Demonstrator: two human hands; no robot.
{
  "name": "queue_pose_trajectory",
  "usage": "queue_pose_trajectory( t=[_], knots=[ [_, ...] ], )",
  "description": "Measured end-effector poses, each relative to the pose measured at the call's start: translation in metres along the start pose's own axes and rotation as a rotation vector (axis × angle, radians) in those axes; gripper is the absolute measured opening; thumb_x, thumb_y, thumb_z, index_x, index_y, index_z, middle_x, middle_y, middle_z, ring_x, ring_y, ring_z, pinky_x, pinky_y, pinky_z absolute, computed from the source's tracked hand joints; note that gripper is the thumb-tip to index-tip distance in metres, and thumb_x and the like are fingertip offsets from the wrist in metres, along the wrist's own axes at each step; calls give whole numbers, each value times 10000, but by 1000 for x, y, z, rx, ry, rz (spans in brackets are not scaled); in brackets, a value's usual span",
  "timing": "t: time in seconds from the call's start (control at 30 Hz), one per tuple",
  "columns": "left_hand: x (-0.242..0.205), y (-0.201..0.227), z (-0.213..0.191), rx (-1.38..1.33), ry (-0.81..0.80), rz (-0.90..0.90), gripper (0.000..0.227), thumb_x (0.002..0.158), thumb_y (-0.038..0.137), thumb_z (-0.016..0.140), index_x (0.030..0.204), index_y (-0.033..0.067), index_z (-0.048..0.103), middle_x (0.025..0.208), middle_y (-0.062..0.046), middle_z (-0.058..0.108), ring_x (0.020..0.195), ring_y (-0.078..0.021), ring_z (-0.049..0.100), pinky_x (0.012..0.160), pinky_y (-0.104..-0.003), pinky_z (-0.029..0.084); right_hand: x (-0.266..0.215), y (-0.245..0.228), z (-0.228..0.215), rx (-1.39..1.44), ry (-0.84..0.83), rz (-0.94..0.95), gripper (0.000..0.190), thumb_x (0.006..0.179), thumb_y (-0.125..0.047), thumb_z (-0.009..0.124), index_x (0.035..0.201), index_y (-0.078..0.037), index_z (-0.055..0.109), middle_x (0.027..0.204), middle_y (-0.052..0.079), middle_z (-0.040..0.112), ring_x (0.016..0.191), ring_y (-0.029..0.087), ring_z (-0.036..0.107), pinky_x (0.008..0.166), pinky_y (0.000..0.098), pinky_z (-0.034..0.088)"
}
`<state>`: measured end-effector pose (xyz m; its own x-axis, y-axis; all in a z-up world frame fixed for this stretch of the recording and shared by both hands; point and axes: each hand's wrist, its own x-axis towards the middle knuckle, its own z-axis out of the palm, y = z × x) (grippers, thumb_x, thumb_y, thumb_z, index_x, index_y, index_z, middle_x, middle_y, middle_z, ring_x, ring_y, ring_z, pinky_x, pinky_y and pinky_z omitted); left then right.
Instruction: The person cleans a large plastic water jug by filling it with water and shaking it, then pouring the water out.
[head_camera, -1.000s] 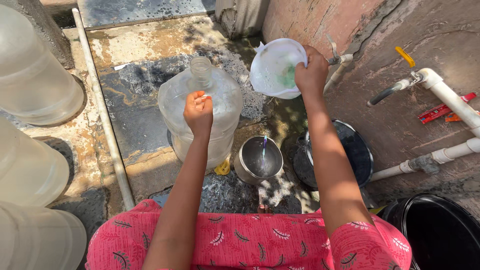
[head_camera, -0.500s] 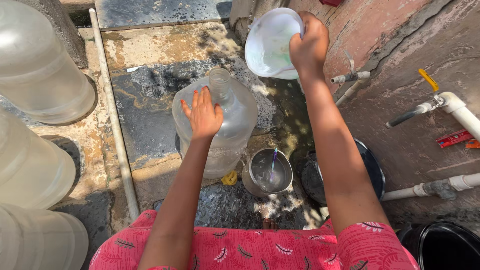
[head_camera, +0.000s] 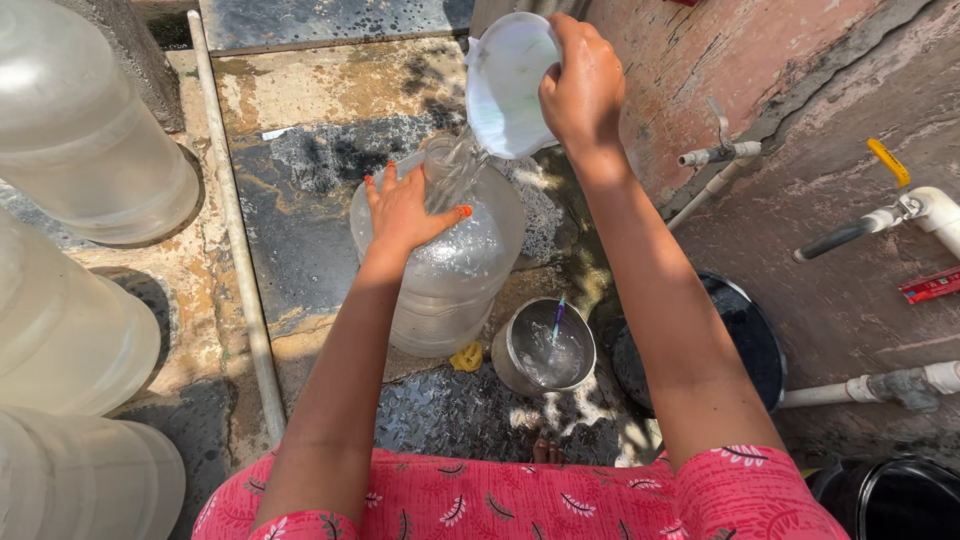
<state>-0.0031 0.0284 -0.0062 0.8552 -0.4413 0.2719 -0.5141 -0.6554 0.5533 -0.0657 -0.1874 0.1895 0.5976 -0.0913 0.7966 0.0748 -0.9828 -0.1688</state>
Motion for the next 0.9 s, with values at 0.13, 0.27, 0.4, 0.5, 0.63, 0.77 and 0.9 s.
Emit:
queue_pose_trajectory(
  t=[0.13,0.27,0.4,0.5,0.63,0.77,0.9],
  knots=[
    [-2,3,11,54,147,-3,1185,678,725,842,1495,30,337,1505,-193,482,1402,-431,417,1116,-680,129,3,-11,1,-40,-19,-53,493,784,76,623,1250,-84,641,1152,189,691,1013,436,653,850,523,522],
    [2,14,17,-335,226,-14,1036,738,489,862,1551,130,330,1478,-121,570,1392,-337,539,1172,-665,219,10,-23,3,-81,-4,-111,495,779,82,634,1243,-90,623,1142,183,683,956,434,658,782,535,528],
    [-5,24,12,-619,308,132,923,832,380,825,1564,135,320,1479,-167,558,1365,-350,555,1137,-537,449,7,-35,8,-72,-5,-173,519,774,91,635,1265,-75,610,1145,182,682,812,419,653,677,511,542],
    [-9,31,2,-519,217,12,932,820,401,804,1563,136,307,1407,-150,624,1321,-346,589,1155,-549,388,3,-44,11,-95,-13,-234,518,784,82,640,1276,-77,599,1104,155,675,807,389,660,651,498,541],
    [-15,37,-8,-208,121,-128,1031,749,456,843,1553,116,295,1352,-175,624,1372,-421,474,1212,-633,154,-10,-53,10,-163,-29,-335,521,816,73,638,1310,-86,589,1096,118,661,782,330,667,626,458,538],
    [-25,37,-12,-75,58,-179,996,737,541,848,1493,88,383,1467,-167,533,1506,-475,236,1198,-651,51,-20,-60,1,-210,-33,-405,576,844,46,658,1402,-82,589,978,103,619,754,295,662,595,418,538],
    [-45,31,-7,-22,161,-196,912,762,553,839,1463,106,465,1578,-172,411,1514,-462,165,1181,-680,23,-35,-41,-15,-214,5,-414,537,869,37,653,1384,-94,578,1066,94,633,809,284,669,651,402,556]
  ],
)
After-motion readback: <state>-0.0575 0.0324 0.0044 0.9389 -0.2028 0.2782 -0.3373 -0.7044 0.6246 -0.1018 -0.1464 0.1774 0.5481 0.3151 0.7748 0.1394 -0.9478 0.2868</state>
